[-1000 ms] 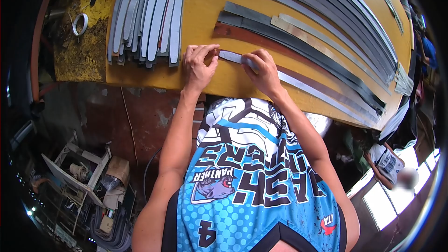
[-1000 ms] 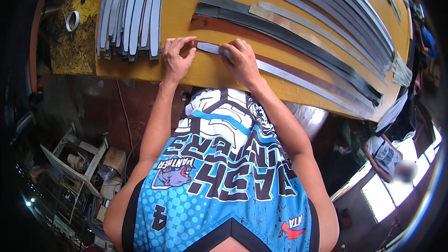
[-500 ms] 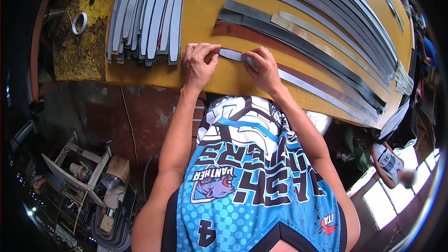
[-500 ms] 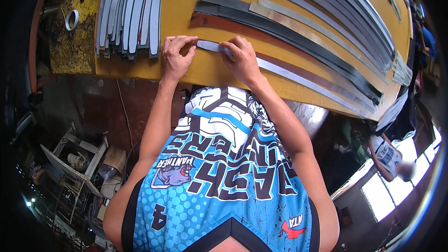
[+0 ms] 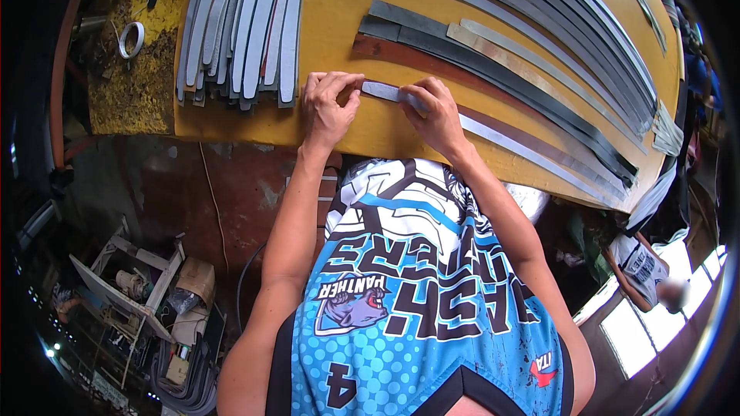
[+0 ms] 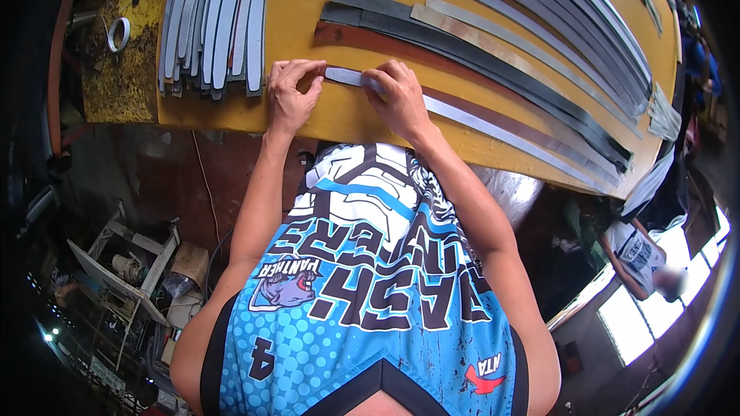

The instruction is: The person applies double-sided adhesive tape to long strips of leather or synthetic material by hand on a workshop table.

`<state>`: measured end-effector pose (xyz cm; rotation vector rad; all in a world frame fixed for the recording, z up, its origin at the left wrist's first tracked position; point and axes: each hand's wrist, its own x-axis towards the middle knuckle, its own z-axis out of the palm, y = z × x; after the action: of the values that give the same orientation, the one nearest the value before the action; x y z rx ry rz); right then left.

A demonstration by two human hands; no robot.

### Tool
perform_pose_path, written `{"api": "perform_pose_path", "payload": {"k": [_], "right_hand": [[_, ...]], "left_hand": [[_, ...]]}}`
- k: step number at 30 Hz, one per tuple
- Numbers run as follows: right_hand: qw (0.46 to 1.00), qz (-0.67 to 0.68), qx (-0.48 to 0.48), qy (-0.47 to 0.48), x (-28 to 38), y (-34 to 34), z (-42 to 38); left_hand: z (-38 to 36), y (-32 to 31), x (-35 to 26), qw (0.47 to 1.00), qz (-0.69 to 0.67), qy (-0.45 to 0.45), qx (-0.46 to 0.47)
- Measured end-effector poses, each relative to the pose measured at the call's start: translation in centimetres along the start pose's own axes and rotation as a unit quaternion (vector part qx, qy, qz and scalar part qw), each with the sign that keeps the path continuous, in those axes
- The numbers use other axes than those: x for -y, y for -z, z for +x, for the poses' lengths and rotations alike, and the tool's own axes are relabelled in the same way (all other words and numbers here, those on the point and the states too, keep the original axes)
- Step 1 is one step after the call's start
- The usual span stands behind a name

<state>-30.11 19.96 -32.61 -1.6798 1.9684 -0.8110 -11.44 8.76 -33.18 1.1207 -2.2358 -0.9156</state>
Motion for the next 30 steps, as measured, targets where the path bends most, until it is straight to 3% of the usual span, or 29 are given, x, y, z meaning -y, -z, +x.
{"api": "perform_pose_path", "payload": {"k": [30], "right_hand": [[1.000,-0.007,0.008,-0.002,0.04,0.17,0.03]], "left_hand": [[0.06,-0.67,-0.32,0.999,0.024,-0.006,-0.033]]}}
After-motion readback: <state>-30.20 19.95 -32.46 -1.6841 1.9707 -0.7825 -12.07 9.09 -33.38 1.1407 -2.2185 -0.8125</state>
